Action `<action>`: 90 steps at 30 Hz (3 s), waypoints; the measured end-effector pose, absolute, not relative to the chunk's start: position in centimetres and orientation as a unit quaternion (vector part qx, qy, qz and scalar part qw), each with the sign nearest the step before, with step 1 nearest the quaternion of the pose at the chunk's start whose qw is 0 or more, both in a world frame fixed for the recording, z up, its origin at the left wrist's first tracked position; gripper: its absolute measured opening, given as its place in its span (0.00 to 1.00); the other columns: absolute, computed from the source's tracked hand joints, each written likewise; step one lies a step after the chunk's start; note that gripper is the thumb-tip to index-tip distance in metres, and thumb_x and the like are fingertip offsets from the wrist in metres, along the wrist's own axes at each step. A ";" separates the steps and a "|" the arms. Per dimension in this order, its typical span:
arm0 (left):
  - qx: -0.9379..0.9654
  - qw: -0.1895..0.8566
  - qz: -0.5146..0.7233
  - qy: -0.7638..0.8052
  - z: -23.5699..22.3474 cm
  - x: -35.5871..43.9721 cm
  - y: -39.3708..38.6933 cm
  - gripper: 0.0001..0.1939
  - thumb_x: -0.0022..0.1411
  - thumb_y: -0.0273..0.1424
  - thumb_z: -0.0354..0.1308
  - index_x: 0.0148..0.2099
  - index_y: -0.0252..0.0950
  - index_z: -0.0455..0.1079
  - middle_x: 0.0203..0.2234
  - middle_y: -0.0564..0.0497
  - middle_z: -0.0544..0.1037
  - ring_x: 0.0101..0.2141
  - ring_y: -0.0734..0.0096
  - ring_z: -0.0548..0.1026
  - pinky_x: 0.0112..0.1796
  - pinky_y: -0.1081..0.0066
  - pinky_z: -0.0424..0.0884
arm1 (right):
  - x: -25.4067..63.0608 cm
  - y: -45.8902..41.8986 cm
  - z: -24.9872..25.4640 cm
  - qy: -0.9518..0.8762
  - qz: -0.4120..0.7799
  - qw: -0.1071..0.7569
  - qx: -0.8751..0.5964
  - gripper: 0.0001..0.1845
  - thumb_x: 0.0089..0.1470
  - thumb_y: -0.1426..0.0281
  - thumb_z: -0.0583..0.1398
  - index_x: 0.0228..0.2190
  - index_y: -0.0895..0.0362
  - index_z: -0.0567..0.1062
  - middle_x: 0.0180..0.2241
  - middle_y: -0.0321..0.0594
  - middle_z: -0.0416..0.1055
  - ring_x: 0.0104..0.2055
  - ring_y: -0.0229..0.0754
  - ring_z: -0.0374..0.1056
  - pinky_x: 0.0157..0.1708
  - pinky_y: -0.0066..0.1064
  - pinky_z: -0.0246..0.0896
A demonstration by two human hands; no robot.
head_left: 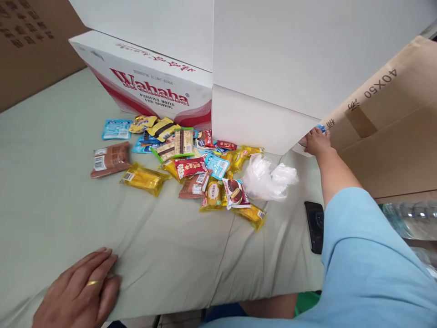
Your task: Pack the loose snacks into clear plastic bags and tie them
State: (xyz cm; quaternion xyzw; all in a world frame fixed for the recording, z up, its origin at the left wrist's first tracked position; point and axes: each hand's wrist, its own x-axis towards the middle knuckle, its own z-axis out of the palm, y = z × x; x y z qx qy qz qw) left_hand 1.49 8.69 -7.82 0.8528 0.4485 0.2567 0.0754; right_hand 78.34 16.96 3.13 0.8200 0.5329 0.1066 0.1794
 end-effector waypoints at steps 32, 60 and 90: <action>0.724 0.213 0.407 0.514 -5.8 2.9 5.8 0.09 0.65 0.32 0.53 0.46 0.37 0.70 0.41 0.45 0.76 0.42 0.59 0.76 0.47 0.58 0.74 | 40.2 -6.9 3.4 0.226 -0.305 -0.677 0.631 0.25 0.39 0.61 0.76 0.27 0.53 0.66 0.24 0.28 0.66 0.21 0.31 0.58 0.18 0.24 0.53; 0.466 0.723 0.282 0.425 -1.9 8.5 2.9 0.29 0.50 0.57 0.69 0.36 0.35 0.72 0.29 0.53 0.76 0.29 0.72 0.69 0.32 0.73 0.65 | 25.5 -5.3 -0.7 0.216 -0.533 -0.563 0.593 0.26 0.42 0.49 0.73 0.25 0.57 0.73 0.22 0.31 0.68 0.21 0.30 0.55 0.22 0.25 0.47; 0.678 0.394 0.176 0.596 -1.4 9.7 5.2 0.25 0.56 0.50 0.57 0.49 0.40 0.73 0.36 0.50 0.78 0.35 0.60 0.74 0.39 0.62 0.69 | 30.7 -9.1 -3.2 0.302 -0.410 -0.593 0.624 0.17 0.56 0.55 0.63 0.29 0.56 0.73 0.25 0.31 0.66 0.27 0.34 0.58 0.29 0.27 0.53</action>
